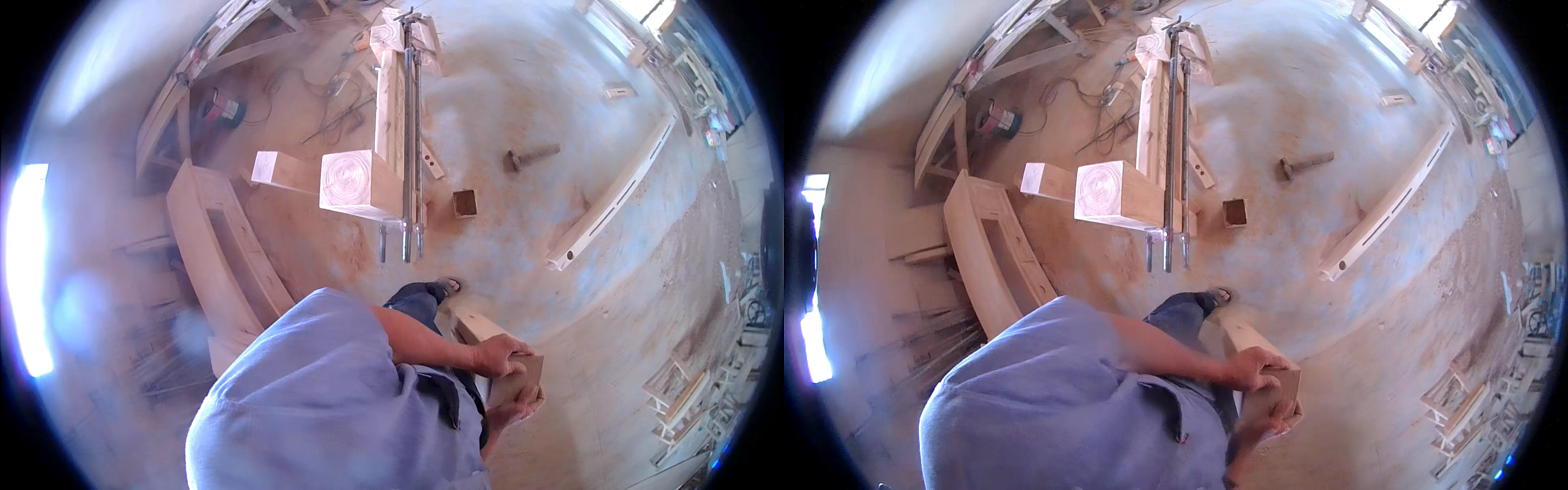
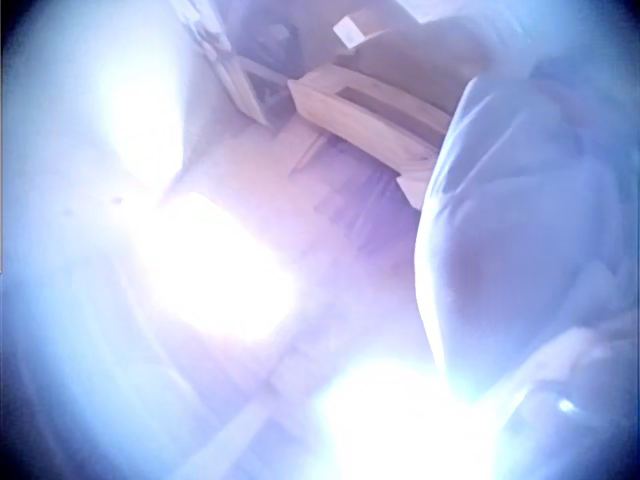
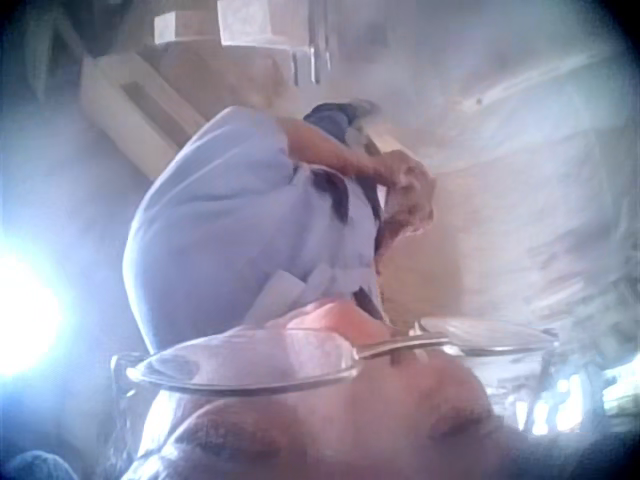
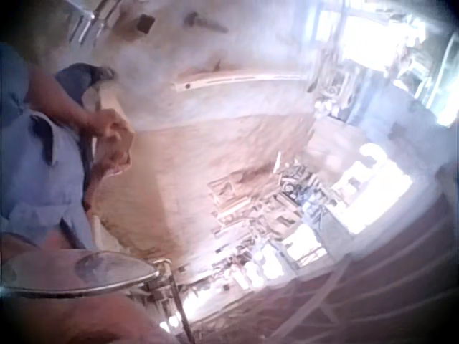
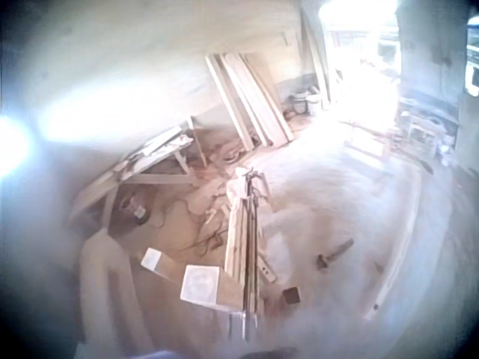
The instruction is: The person uses a hand saw to cut a piece of wood, then uses an angle grinder to smooth and shape a carved wooden panel. They also use a hammer and chisel to refine the wood's edges and details.
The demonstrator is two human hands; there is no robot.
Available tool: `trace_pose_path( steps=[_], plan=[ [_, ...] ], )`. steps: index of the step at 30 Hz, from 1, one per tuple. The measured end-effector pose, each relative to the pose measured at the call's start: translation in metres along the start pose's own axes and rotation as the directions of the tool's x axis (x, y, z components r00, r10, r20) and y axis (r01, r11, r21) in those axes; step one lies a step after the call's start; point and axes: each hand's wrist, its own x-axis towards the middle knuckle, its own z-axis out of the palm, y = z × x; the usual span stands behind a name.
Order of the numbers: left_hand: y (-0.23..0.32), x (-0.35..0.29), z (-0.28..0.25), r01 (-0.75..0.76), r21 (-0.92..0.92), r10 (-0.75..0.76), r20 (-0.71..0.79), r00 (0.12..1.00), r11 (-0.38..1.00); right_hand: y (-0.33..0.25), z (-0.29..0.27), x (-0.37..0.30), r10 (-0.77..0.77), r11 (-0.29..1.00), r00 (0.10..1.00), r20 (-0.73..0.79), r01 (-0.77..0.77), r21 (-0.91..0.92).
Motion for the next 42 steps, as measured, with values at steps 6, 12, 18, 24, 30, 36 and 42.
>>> trace_pose_path(
  steps=[6, 12, 18, 24, 30, 36, 42],
  plan=[
    [0.002, 0.044, 0.007, 0.143, -0.036, -0.145, -0.052, 0.988, 0.989, 0.007, -0.036, 0.091, -0.048, 0.992, 0.906, 0.42, -0.007, 0.129],
    [0.026, 0.069, 0.01, 0.348, -0.174, -0.387, -0.31, 0.869, 0.921, -0.028, -0.01, 0.149, 0.031, 0.975, 0.808, 0.588, -0.153, 0.159],
    [0.084, 0.092, -0.046, 0.275, -0.231, -0.353, -0.454, 0.818, 0.933, -0.098, 0.064, 0.181, 0.031, 0.98, 0.813, 0.582, -0.14, 0.144],
    [0.131, 0.13, -0.154, 0.214, -0.257, -0.31, -0.433, 0.846, 0.942, -0.179, 0.164, 0.205, -0.192, 0.981, 0.797, 0.572, 0.136, 0.139],
    [0.161, 0.2, -0.241, -0.003, -0.157, -0.082, -0.531, 0.843, 0.988, -0.232, 0.259, 0.247, -0.234, 0.958, 0.834, 0.501, 0.111, 0.263],
    [0.178, 0.288, -0.32, -0.026, 0.078, 0.065, -0.556, 0.829, 0.997, -0.237, 0.346, 0.336, -0.179, 0.938, 0.817, 0.548, -0.026, 0.345],
    [0.161, 0.391, -0.398, 0.192, 0.134, -0.057, -0.66, 0.749, 0.972, -0.268, 0.444, 0.428, -0.03, 0.968, 0.675, 0.737, -0.163, 0.189]
  ],
)
